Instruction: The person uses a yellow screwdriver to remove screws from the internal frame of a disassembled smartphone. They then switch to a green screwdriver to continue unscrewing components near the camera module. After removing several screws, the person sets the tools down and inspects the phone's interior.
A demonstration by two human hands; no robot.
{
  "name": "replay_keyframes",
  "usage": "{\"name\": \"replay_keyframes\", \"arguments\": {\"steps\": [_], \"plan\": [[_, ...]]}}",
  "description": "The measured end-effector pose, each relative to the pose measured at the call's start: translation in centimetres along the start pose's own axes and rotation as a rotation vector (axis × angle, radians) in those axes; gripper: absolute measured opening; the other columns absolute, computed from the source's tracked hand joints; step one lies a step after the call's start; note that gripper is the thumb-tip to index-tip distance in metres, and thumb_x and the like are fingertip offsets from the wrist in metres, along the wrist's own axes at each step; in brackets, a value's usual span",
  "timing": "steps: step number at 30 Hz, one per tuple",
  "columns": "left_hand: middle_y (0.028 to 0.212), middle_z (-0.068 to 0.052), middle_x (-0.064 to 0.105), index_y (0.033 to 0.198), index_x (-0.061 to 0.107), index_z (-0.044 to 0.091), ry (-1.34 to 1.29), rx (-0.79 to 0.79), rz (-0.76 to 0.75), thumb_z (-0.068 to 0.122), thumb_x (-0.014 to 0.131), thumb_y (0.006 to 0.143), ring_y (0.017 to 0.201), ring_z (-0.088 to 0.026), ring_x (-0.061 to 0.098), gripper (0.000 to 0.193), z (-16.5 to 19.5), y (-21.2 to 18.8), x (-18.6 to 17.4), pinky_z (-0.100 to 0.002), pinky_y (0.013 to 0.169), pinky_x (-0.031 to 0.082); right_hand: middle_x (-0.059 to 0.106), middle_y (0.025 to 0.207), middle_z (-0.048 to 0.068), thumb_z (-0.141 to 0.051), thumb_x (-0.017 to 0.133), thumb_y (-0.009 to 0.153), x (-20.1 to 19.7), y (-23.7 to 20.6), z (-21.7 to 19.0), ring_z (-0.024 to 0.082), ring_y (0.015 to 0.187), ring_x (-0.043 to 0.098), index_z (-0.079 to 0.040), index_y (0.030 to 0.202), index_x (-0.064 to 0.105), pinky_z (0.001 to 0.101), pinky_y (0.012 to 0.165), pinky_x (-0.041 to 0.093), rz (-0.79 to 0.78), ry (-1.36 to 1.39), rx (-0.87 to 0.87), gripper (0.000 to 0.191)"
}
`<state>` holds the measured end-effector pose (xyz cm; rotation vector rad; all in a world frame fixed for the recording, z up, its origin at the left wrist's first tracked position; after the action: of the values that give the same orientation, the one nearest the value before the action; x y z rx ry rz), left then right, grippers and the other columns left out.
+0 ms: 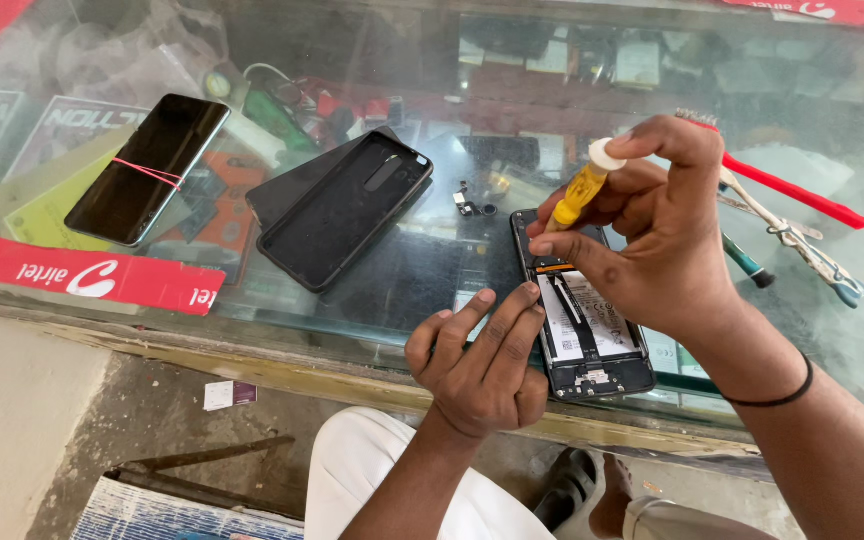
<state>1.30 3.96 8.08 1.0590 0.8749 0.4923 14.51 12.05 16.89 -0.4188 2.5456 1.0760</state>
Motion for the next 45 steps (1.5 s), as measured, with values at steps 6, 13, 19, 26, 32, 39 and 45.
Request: {"name": "replay_keyframes", "arguments": {"steps": [6, 13, 19, 26, 32, 39, 45], "plan": [[0.12, 0.005, 0.077, 0.109, 0.078, 0.017, 0.003, -0.006, -0.012, 0.025, 0.039, 0.093, 0.116, -0.014, 0.06, 0.043, 0.1, 0.0, 0.0, -0.037, 0.107, 0.03, 0.065, 0.11, 0.02, 0.016, 0.065, 0.096, 0.1, -0.1, 0.1, 0.024, 0.104, 0.073, -0.018, 0.137, 0.018, 0.0359, 0.096, 0.066, -0.095, 0.123, 0.015, 0.071], [0.121, 0.005, 0.078, 0.11, 0.078, 0.017, 0.012, 0.005, -0.022, 0.025, 0.039, 0.094, 0.117, -0.014, 0.06, 0.043, 0.1, 0.1, -0.1, -0.036, 0.107, 0.031, 0.067, 0.112, 0.019, 0.023, 0.057, 0.095, 0.5, 0.2, 0.2, 0.027, 0.107, 0.074, -0.022, 0.138, 0.02, 0.0366, 0.093, 0.067, -0.187, 0.162, 0.068, 0.072], [0.12, 0.005, 0.078, 0.109, 0.078, 0.017, 0.009, 0.003, -0.004, 0.025, 0.039, 0.093, 0.117, -0.014, 0.061, 0.042, 0.2, 0.1, -0.2, -0.036, 0.106, 0.031, 0.066, 0.111, 0.017, 0.021, 0.058, 0.096, 0.9, 0.2, -0.8, 0.026, 0.107, 0.075, -0.019, 0.139, 0.021, 0.0359, 0.093, 0.067, -0.169, 0.071, 0.063, 0.07], [0.122, 0.004, 0.077, 0.11, 0.078, 0.018, 0.007, 0.016, -0.01, 0.024, 0.04, 0.094, 0.121, -0.014, 0.06, 0.041, 0.1, 0.0, -0.2, -0.036, 0.107, 0.031, 0.07, 0.101, 0.015, 0.019, 0.059, 0.101, 1.3, 0.2, -1.9, 0.02, 0.097, 0.077, -0.014, 0.139, 0.02, 0.0335, 0.095, 0.066, -0.032, -0.055, 0.112, 0.064], [0.123, 0.006, 0.077, 0.11, 0.078, 0.019, 0.005, 0.004, -0.004, 0.024, 0.041, 0.093, 0.121, -0.014, 0.06, 0.041, 0.2, -0.1, 0.2, -0.037, 0.107, 0.031, 0.068, 0.101, 0.017, 0.017, 0.063, 0.101, 1.4, 0.0, -2.2, 0.023, 0.101, 0.074, -0.011, 0.14, 0.019, 0.0341, 0.099, 0.064, 0.079, -0.124, 0.151, 0.065], [0.122, 0.005, 0.077, 0.11, 0.078, 0.018, 0.017, 0.013, 0.008, 0.024, 0.042, 0.092, 0.118, -0.015, 0.061, 0.04, 0.1, 0.1, -0.1, -0.037, 0.106, 0.033, 0.074, 0.101, 0.018, 0.015, 0.066, 0.102, 1.8, -0.5, -2.1, 0.024, 0.102, 0.079, -0.01, 0.146, 0.019, 0.0323, 0.091, 0.065, 0.137, -0.27, 0.184, 0.069], [0.125, 0.006, 0.075, 0.113, 0.077, 0.017, -0.006, 0.004, 0.004, 0.024, 0.044, 0.093, 0.118, -0.015, 0.062, 0.039, 0.1, -0.1, 0.0, -0.037, 0.107, 0.033, 0.072, 0.109, 0.016, 0.011, 0.067, 0.106, -2.3, -1.7, -5.2, 0.019, 0.098, 0.076, -0.008, 0.145, 0.018, 0.0237, 0.088, 0.065, 0.335, -0.309, 0.099, 0.065]]}}
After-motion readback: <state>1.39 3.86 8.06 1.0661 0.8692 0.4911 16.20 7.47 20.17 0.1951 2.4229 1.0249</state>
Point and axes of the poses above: each hand's wrist, its own y-axis towards the middle knuckle, its own x-axis out of the palm, z = x × y, the point moved 7 cm from there along y, towards the middle knuckle
